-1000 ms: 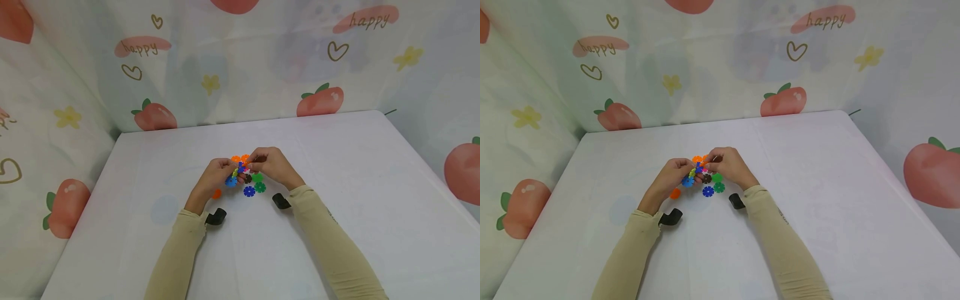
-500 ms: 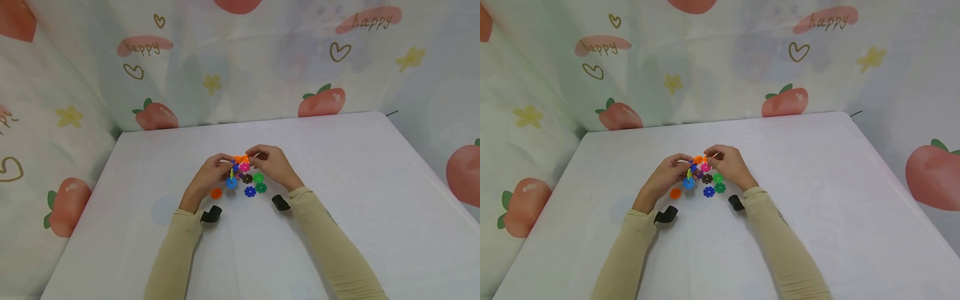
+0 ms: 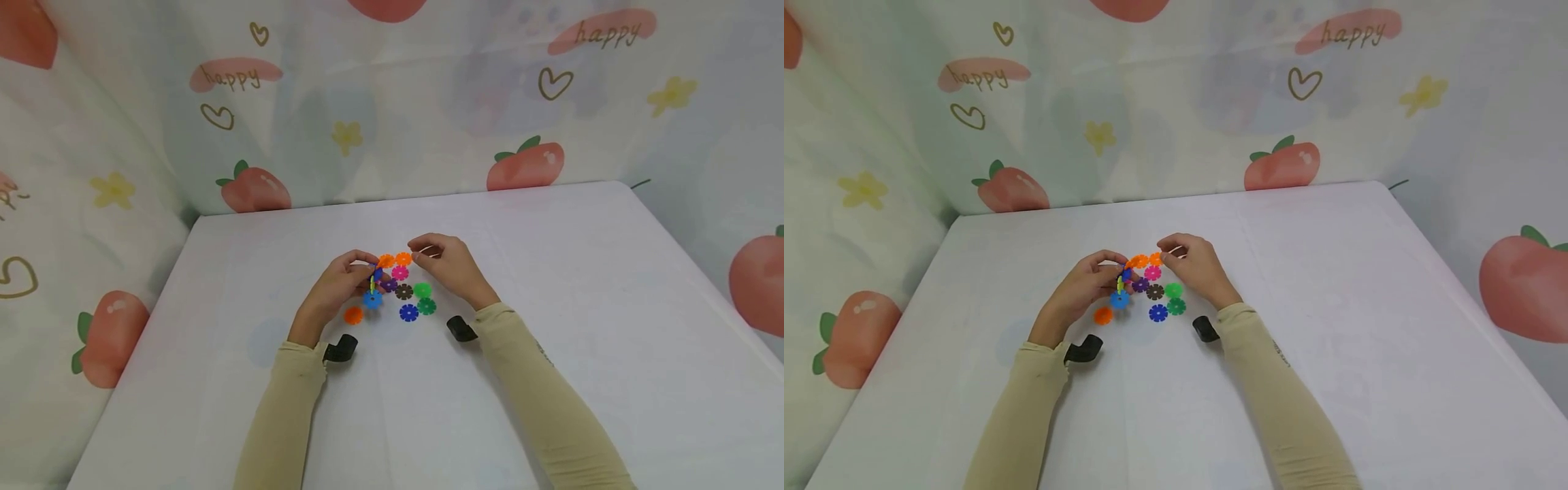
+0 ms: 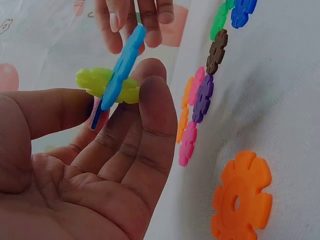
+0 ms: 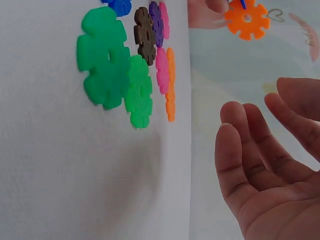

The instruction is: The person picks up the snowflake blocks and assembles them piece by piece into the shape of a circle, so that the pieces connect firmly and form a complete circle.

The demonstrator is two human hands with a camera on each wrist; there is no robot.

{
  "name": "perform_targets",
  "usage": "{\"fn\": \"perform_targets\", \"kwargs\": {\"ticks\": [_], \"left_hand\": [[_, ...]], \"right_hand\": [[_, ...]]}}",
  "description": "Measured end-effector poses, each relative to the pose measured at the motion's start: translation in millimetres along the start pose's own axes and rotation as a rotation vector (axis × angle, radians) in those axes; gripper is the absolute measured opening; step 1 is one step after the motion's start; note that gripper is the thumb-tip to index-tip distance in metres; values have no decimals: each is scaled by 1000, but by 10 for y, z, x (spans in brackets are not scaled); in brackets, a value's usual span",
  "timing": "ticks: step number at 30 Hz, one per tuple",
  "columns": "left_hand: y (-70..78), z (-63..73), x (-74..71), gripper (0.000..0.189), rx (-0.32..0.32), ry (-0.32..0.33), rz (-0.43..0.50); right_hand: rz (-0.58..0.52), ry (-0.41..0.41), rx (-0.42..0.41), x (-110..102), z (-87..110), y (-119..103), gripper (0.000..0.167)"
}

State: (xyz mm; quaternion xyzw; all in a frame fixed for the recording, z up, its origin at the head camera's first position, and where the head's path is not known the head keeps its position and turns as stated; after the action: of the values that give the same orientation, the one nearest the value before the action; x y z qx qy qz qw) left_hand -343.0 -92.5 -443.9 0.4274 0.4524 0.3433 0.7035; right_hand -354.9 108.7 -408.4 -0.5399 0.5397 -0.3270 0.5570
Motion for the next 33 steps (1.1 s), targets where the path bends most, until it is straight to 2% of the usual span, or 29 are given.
{"fn": "perform_targets", "kwargs": {"ticks": [8,12,14,19,23,28,33], "left_hand": [[-36,-8,-54,27,-10,33,-17],[-38,18,-183,25,-12,89,-23],[-18,48,-269,25,9,108,-4],[41,131,-478,25,83,135,69],[52,171,-582,24,91,163,107],[30,168,-607,25,79,173,114],[-3,143,-571,24,65,166,99]], "right_hand": [[-5,-4,24,6,-5,-5,29],[6,-31,50,116,9,14,28],[12,-57,57,216,24,8,28],[39,-155,33,573,70,-39,25],[83,-287,-15,898,123,-76,24],[160,-438,-29,1194,198,-54,27],[214,-456,-45,1291,219,-9,22]]}}
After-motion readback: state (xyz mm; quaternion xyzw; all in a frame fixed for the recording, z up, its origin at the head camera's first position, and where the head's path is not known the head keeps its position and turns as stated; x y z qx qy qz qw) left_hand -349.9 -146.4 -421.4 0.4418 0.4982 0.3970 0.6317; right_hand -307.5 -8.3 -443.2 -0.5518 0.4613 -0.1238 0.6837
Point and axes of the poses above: each hand's wrist, its own z-axis away from the middle knuckle, its own x-axis out of the palm, y = z × x, the point moved 8 cm from there along -z, towards the middle knuckle, and after that the axes turned 15 degrees about -z, right-handed, at the moved point
